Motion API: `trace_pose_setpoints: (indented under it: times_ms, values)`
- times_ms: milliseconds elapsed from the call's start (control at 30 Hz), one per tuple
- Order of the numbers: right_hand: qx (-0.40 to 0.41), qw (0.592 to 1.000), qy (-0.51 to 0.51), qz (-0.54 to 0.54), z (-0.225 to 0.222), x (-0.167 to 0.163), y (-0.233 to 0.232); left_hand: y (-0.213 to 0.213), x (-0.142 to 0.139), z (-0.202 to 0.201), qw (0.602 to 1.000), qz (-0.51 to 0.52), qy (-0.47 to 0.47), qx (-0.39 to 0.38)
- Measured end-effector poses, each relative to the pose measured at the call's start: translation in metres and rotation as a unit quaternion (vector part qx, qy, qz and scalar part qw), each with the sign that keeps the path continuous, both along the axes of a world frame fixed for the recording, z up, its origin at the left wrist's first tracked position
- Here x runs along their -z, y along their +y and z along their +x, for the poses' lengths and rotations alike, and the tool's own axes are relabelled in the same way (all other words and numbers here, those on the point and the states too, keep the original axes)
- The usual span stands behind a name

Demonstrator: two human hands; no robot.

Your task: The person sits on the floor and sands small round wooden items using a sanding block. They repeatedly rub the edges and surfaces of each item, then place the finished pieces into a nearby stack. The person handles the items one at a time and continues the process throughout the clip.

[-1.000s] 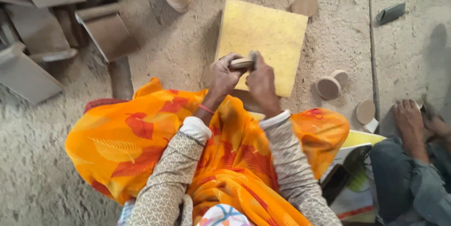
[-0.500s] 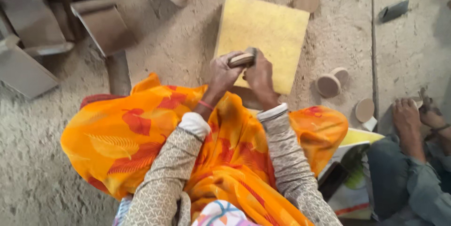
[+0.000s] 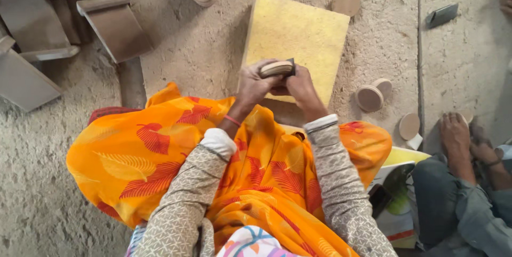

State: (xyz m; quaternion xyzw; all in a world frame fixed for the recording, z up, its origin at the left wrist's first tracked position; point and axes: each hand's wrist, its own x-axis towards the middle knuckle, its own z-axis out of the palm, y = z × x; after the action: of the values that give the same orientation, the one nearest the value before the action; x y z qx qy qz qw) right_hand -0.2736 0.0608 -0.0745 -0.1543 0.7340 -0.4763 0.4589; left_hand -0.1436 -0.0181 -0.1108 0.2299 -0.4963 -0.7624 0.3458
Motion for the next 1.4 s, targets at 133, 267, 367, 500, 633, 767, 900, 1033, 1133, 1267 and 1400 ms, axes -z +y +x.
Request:
trace_pose_setpoints:
  times_ms: [133,267,367,500,633,767,900,1033,1133,1267,1400]
  values:
    - [-0.062,0.874,0.47,0.108,0.037,0.0,-0.001,-0.003,0.008,0.004,0.961,-0.165,-0.218,0.029]
    - [-0.148,0.816,0.558,0.034,0.074,-0.002,0.006,-0.007,0.011,0.009,0.881,-0.31,-0.355,0.041]
    - [-0.145,0.901,0.409,-0.024,0.063,-0.004,0.008,-0.003,0.007,0.011,0.938,-0.252,-0.239,0.012]
    - [-0.161,0.956,0.243,-0.039,0.034,-0.005,0.003,0.002,0.0,0.011,0.931,-0.314,-0.176,-0.062]
    - [-0.153,0.902,0.357,0.188,0.054,-0.007,0.004,-0.002,0.0,0.01,0.913,-0.326,-0.245,-0.025]
    - [-0.139,0.847,0.512,-0.026,0.079,-0.008,0.016,-0.002,-0.001,0.013,0.912,-0.322,-0.253,-0.033]
    - [-0.092,0.926,0.357,0.075,0.042,0.007,0.026,0.007,-0.01,0.009,0.985,-0.132,-0.11,0.001]
    - [-0.07,0.814,0.577,0.006,0.014,0.04,0.054,0.007,-0.007,0.004,0.955,-0.217,-0.201,-0.016]
    - [-0.095,0.787,0.609,-0.01,0.017,0.057,0.076,0.004,0.01,-0.001,0.915,-0.305,-0.263,-0.024]
    - [-0.189,0.763,0.604,0.136,0.026,0.055,0.081,0.007,0.037,-0.009,0.93,-0.268,-0.249,0.002]
    - [-0.237,0.813,0.476,0.238,0.022,0.034,0.064,0.01,0.047,-0.013,0.929,-0.263,-0.256,0.053]
